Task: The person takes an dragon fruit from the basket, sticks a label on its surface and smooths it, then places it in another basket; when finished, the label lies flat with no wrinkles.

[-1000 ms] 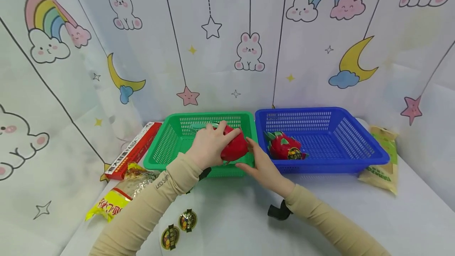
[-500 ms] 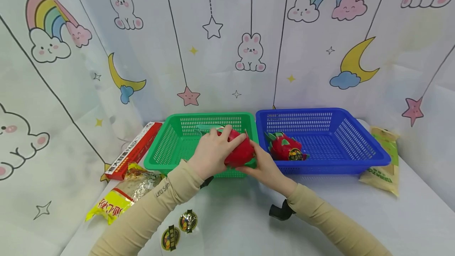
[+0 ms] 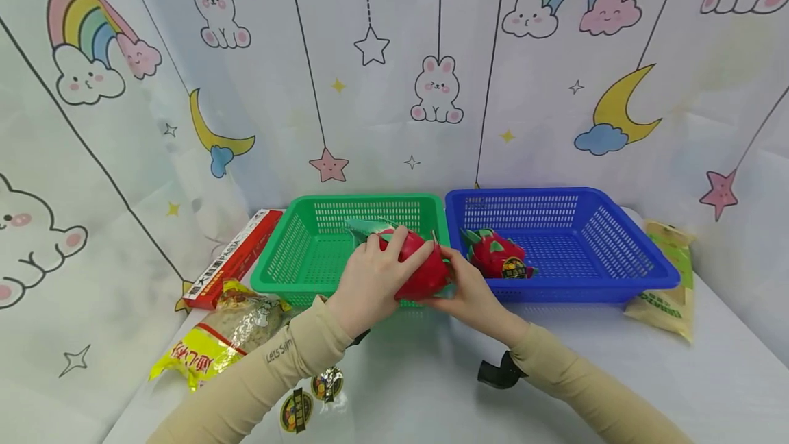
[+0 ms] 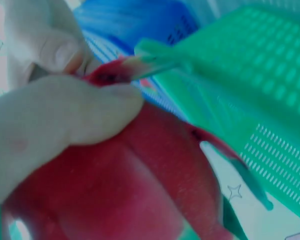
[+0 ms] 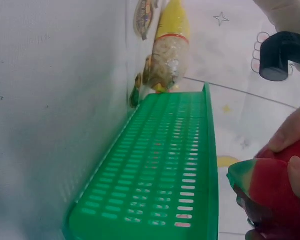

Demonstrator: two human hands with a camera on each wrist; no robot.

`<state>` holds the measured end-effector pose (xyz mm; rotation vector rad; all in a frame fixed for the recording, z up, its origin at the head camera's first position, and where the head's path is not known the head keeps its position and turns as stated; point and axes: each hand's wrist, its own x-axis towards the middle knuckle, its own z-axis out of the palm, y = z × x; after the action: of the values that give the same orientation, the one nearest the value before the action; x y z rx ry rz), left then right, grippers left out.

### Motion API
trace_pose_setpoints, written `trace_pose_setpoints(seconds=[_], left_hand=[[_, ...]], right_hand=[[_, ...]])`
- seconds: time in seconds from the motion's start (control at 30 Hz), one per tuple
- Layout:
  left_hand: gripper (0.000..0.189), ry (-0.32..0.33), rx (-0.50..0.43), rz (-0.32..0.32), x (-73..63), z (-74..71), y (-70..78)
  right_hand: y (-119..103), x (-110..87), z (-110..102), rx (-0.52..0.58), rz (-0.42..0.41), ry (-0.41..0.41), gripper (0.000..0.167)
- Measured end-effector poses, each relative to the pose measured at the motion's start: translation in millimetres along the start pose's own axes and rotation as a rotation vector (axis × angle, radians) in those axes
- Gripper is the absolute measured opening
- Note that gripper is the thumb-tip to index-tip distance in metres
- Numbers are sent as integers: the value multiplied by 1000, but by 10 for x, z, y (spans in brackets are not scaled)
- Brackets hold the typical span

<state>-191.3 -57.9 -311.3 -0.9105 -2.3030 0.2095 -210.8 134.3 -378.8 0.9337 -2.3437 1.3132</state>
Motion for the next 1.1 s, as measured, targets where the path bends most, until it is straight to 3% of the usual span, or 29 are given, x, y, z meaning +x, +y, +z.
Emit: trace_pose_setpoints(seconds=[0.13,0.43,0.73,1.1], left_hand=[[89,38,-13,-23,-66,-16,70],[83,126,-21,18,-168,-26,214],[84,136,-74,34,-302,-9,349],[85,222,-172,24,-490,14,505]], right_hand=[[-14,-34,-49,-38,-47,-6,77],[-25,-146,-85,-38,-142,-15,77],[-46,-301,-127,-46,-179,-58,78],[-92,-528,-154,-23,-194,-69,81]])
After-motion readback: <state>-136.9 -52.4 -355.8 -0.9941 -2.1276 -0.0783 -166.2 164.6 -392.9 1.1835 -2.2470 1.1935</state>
